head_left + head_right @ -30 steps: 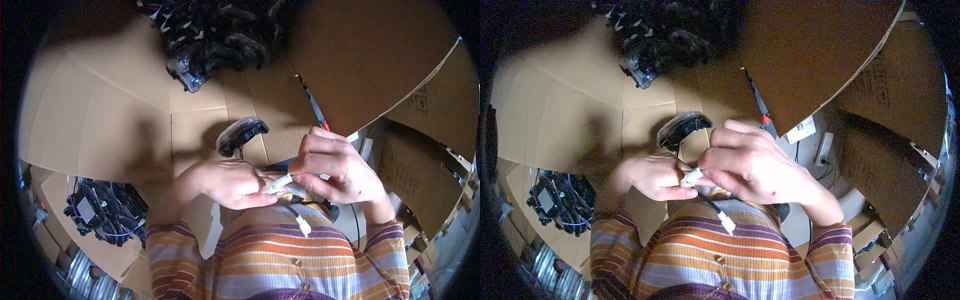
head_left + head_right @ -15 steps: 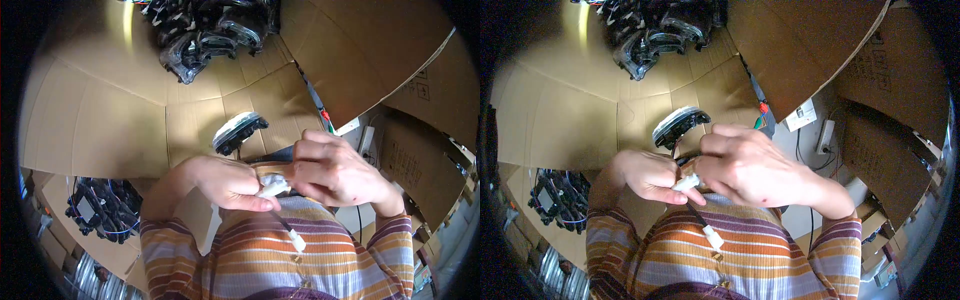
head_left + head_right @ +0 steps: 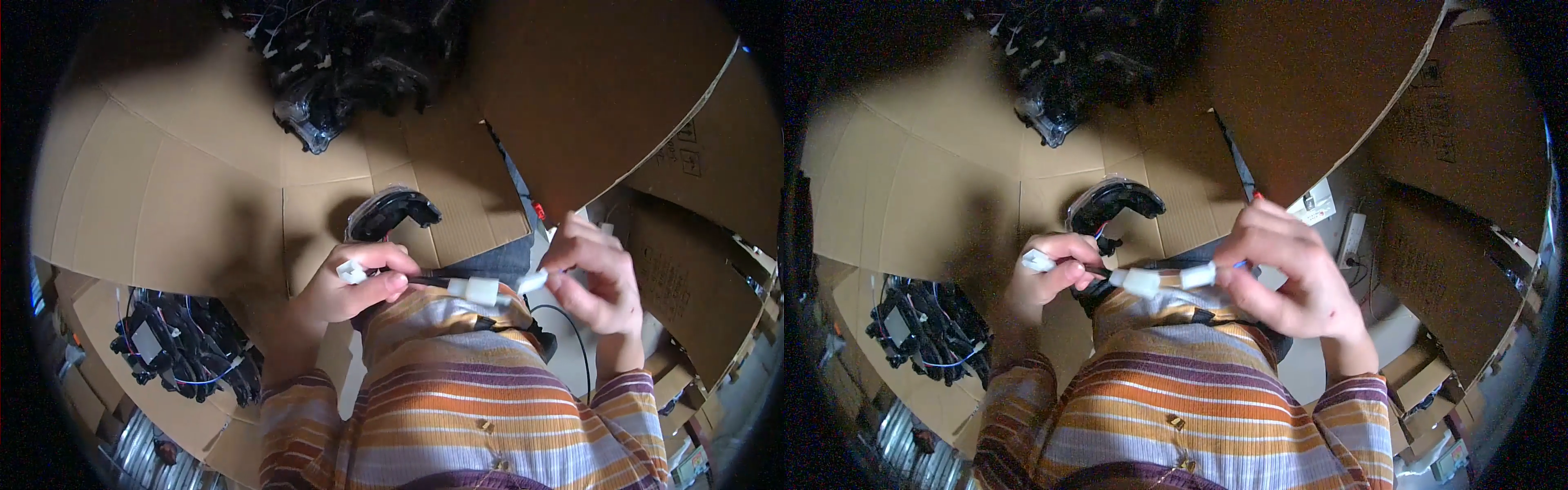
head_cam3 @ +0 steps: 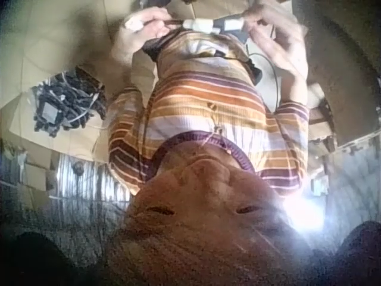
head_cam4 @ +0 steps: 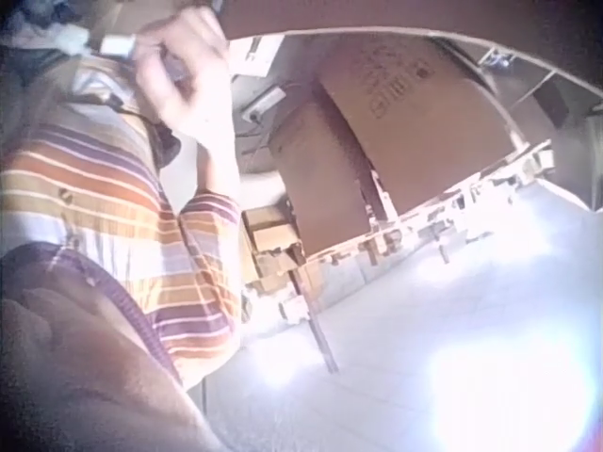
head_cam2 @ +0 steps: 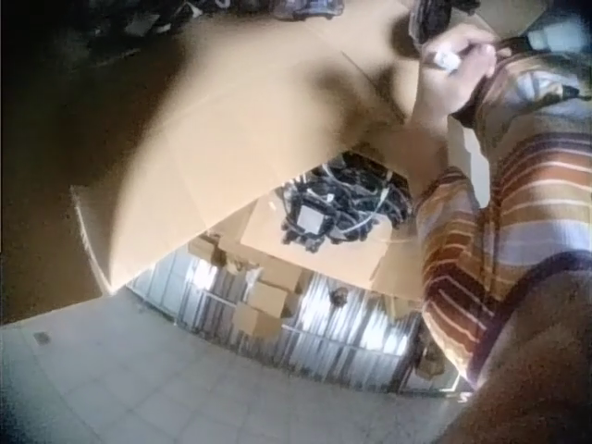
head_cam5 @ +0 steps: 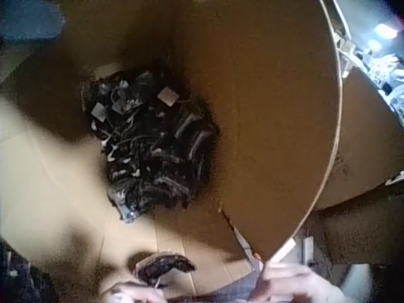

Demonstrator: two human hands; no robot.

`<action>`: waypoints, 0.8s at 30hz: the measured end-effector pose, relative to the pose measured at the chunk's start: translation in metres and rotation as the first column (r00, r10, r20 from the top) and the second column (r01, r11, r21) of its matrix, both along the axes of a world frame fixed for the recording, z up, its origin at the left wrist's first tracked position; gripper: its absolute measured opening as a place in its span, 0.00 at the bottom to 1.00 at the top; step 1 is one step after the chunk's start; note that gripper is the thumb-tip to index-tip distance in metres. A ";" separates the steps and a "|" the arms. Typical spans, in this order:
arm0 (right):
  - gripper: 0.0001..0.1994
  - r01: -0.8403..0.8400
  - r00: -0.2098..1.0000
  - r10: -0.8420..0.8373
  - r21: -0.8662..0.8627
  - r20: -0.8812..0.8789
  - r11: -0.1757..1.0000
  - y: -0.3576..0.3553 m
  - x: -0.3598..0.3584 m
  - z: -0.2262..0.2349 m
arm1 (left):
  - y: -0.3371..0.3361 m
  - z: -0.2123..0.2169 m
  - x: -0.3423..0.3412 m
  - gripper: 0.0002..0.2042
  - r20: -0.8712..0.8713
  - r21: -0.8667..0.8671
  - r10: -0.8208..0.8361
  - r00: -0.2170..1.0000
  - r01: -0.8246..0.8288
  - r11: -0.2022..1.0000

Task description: The person sorts electronic cables and plastic connectors from large cardboard bins by hand, inspecting them one by one.

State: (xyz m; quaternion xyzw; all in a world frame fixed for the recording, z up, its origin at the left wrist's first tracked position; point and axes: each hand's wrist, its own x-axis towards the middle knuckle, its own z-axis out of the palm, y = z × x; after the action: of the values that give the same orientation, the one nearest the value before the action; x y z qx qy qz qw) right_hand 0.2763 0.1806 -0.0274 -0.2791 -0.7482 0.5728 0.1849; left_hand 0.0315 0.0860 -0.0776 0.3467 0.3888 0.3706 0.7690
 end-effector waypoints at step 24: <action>0.03 -0.027 0.999 0.023 0.114 0.031 0.993 -0.012 -0.010 0.003 | -0.002 0.009 0.009 0.04 -0.332 0.222 0.017 0.943 0.061 0.973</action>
State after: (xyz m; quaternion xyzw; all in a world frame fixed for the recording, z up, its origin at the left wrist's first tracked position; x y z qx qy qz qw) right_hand 0.2659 0.1690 -0.0240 -0.2671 -0.7859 0.5271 0.1823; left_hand 0.0407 0.0838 -0.0685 0.4947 0.4635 0.3407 0.6515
